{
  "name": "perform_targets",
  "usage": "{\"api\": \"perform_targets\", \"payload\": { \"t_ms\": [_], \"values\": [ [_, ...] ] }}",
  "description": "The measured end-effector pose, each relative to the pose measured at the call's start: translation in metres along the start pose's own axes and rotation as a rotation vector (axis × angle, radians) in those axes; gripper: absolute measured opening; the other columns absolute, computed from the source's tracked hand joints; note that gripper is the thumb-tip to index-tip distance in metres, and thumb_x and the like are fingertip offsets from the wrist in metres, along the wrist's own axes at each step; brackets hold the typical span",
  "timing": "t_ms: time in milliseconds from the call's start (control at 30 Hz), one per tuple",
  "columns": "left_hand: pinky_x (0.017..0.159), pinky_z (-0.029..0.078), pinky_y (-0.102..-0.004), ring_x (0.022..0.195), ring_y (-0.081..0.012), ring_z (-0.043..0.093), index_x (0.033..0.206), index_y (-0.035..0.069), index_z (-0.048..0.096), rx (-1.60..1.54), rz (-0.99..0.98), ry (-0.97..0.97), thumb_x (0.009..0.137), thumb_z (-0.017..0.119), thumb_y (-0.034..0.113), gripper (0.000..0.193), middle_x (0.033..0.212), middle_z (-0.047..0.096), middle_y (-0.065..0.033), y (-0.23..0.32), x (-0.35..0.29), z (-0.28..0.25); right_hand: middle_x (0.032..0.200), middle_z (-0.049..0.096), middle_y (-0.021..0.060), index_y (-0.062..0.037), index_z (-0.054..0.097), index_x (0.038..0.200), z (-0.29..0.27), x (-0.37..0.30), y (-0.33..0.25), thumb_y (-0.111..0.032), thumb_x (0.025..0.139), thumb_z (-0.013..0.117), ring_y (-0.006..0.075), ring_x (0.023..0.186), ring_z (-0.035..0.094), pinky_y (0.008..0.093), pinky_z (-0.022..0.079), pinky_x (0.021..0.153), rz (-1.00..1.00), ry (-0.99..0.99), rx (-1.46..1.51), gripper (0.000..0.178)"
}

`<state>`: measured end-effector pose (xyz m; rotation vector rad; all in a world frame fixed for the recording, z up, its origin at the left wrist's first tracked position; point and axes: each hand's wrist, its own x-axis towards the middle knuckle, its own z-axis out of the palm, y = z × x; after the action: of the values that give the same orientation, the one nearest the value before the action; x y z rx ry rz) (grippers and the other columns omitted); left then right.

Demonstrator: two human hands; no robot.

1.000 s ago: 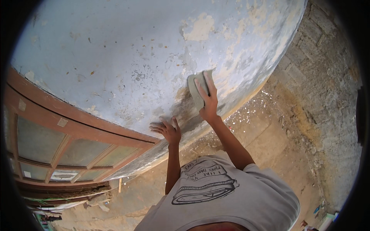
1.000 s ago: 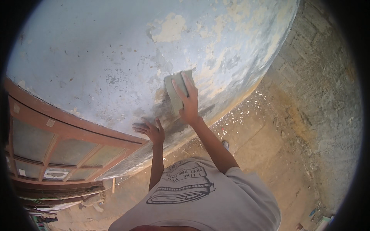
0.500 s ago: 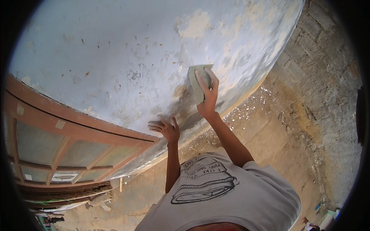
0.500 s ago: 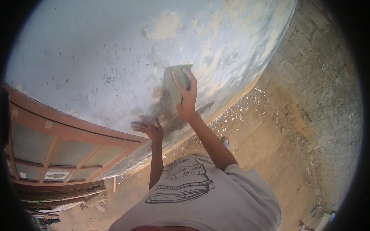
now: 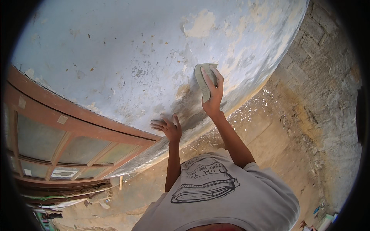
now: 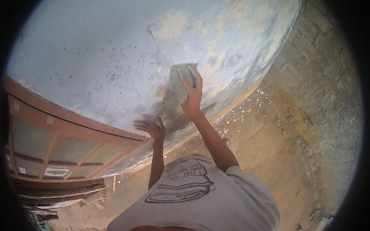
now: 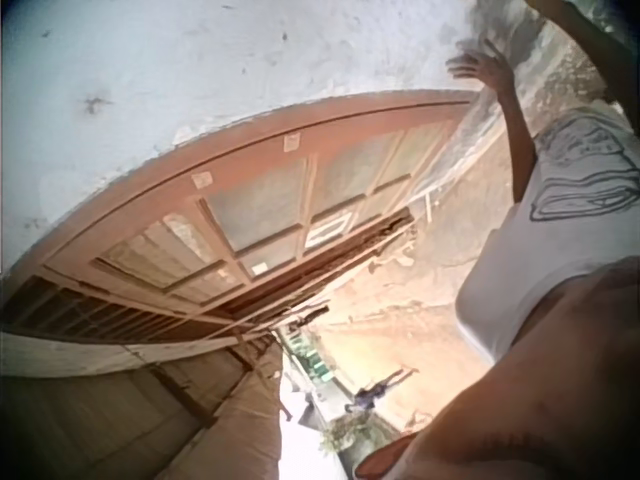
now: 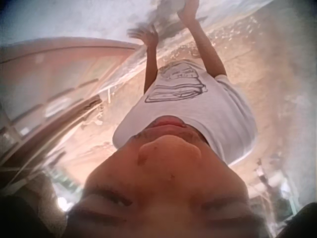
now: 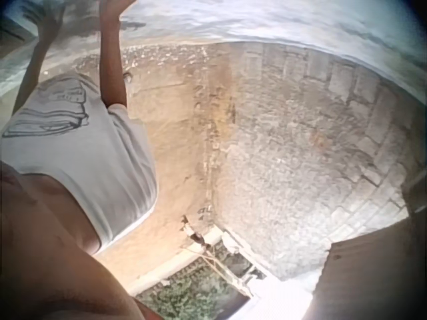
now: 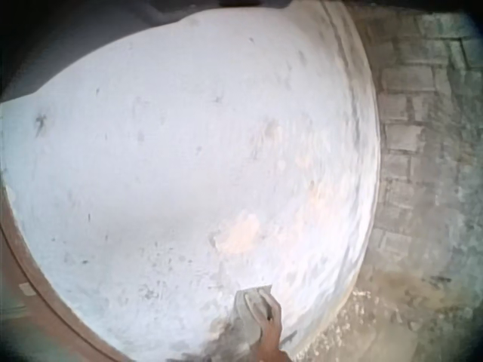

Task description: The person sands the exterior wall of a building using a piece of sandpaper held by hand, moving the sandpaper in circular and sweeping motions across the surface.

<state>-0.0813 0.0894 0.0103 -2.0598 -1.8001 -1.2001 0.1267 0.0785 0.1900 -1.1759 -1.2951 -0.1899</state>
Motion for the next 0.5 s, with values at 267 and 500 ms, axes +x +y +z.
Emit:
{"api": "perform_targets", "payload": {
  "t_ms": [267,500],
  "values": [
    [0.112,-0.006,-0.0811,0.145,-0.0709,-0.019,0.161,-0.009,0.015,-0.017,-0.007,-0.033,0.107,0.051,0.050,0.087,0.157,-0.017,-0.0509,-0.003,-0.003,0.003,0.153,0.047,0.0197,-0.0128,0.064,0.146,-0.007,-0.030,0.037,-0.005,0.086,0.068,0.0385,0.141,0.043,0.0495,0.035,0.117,-0.022,-0.019,-0.052,0.060],
    [0.112,-0.005,-0.0814,0.144,-0.0721,-0.019,0.161,-0.008,0.015,0.049,0.040,0.024,0.106,0.052,0.050,0.088,0.157,-0.017,-0.0512,-0.009,-0.005,0.009,0.152,0.050,0.0185,-0.0182,0.068,0.141,-0.028,0.009,0.031,0.001,0.079,0.071,0.0383,0.139,0.047,0.0479,0.037,0.111,-0.196,-0.091,-0.163,0.065]
  ]
}}
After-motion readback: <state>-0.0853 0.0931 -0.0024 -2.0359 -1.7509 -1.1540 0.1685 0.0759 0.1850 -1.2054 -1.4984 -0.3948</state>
